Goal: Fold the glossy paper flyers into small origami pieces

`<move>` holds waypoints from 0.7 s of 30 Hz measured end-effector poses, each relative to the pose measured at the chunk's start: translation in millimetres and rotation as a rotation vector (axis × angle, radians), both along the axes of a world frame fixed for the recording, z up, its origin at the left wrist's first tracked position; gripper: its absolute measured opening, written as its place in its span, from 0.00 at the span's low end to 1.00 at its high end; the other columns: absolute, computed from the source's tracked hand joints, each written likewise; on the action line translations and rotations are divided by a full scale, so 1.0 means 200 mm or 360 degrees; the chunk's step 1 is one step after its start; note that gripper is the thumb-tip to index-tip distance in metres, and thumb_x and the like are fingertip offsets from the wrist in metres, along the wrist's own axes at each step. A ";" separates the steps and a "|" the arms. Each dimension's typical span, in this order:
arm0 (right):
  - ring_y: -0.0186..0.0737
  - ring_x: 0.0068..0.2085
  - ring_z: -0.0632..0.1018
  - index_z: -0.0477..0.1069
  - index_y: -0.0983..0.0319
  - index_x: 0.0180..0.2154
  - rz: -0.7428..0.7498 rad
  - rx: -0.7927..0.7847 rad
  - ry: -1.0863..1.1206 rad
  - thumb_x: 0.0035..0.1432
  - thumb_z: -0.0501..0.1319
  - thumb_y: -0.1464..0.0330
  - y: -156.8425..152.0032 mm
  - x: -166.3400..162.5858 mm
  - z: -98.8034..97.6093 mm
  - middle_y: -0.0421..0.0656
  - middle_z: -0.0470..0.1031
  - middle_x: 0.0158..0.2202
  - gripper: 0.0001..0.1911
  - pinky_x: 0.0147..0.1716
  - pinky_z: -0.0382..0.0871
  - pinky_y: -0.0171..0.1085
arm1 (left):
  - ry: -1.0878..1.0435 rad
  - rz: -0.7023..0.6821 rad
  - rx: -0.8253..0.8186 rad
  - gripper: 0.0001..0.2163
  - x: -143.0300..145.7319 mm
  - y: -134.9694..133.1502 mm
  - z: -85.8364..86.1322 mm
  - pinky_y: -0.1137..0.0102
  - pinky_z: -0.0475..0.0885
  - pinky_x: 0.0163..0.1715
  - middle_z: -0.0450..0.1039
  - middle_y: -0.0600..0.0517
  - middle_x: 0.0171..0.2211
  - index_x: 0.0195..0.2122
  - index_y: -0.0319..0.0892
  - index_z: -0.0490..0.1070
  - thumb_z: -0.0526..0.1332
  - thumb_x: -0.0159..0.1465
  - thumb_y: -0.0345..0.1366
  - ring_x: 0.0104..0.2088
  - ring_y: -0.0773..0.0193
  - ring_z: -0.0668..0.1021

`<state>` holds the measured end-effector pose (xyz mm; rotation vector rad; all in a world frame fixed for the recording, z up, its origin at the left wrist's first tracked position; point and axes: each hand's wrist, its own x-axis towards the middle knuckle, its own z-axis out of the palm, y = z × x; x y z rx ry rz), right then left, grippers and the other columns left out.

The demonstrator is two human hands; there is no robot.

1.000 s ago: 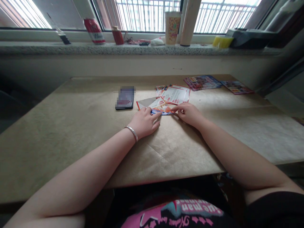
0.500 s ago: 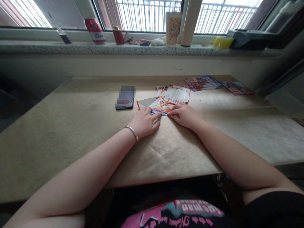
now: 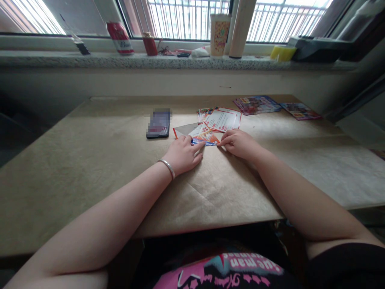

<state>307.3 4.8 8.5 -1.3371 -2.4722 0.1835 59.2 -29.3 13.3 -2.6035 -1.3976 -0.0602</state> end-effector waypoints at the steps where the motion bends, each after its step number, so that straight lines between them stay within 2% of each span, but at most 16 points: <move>1: 0.41 0.43 0.77 0.83 0.55 0.38 -0.0001 -0.0012 0.0000 0.56 0.58 0.75 0.00 0.01 0.00 0.43 0.80 0.42 0.17 0.48 0.70 0.41 | 0.0008 -0.0003 0.0008 0.23 0.00 0.00 0.00 0.57 0.66 0.49 0.67 0.40 0.53 0.62 0.51 0.64 0.51 0.68 0.49 0.51 0.48 0.71; 10: 0.39 0.40 0.77 0.83 0.57 0.35 0.0050 -0.0061 0.0054 0.54 0.57 0.76 0.03 0.06 0.01 0.43 0.80 0.40 0.16 0.46 0.70 0.40 | 0.0070 -0.0012 0.0045 0.23 0.00 -0.01 0.00 0.58 0.66 0.49 0.68 0.40 0.52 0.63 0.51 0.63 0.50 0.68 0.49 0.49 0.48 0.71; 15: 0.44 0.41 0.76 0.82 0.57 0.30 0.0020 0.0108 0.0011 0.54 0.58 0.75 0.02 0.07 0.02 0.42 0.81 0.37 0.14 0.49 0.69 0.46 | 0.0050 0.0009 0.0023 0.23 0.01 -0.01 0.01 0.58 0.66 0.48 0.68 0.40 0.53 0.63 0.52 0.63 0.50 0.68 0.48 0.50 0.48 0.71; 19: 0.44 0.41 0.77 0.82 0.59 0.33 -0.0067 0.0325 0.0174 0.54 0.56 0.77 -0.01 0.02 0.01 0.45 0.81 0.39 0.16 0.47 0.70 0.44 | 0.0027 0.0003 0.0022 0.23 0.00 -0.01 0.00 0.57 0.66 0.48 0.68 0.40 0.53 0.63 0.51 0.63 0.51 0.68 0.48 0.50 0.48 0.71; 21: 0.43 0.42 0.77 0.82 0.60 0.36 0.0022 0.0355 0.0242 0.55 0.55 0.77 -0.04 -0.03 0.00 0.45 0.81 0.39 0.17 0.47 0.70 0.42 | 0.0008 -0.0006 0.0026 0.23 0.00 -0.01 0.00 0.57 0.66 0.49 0.68 0.39 0.52 0.63 0.51 0.64 0.52 0.68 0.48 0.50 0.47 0.71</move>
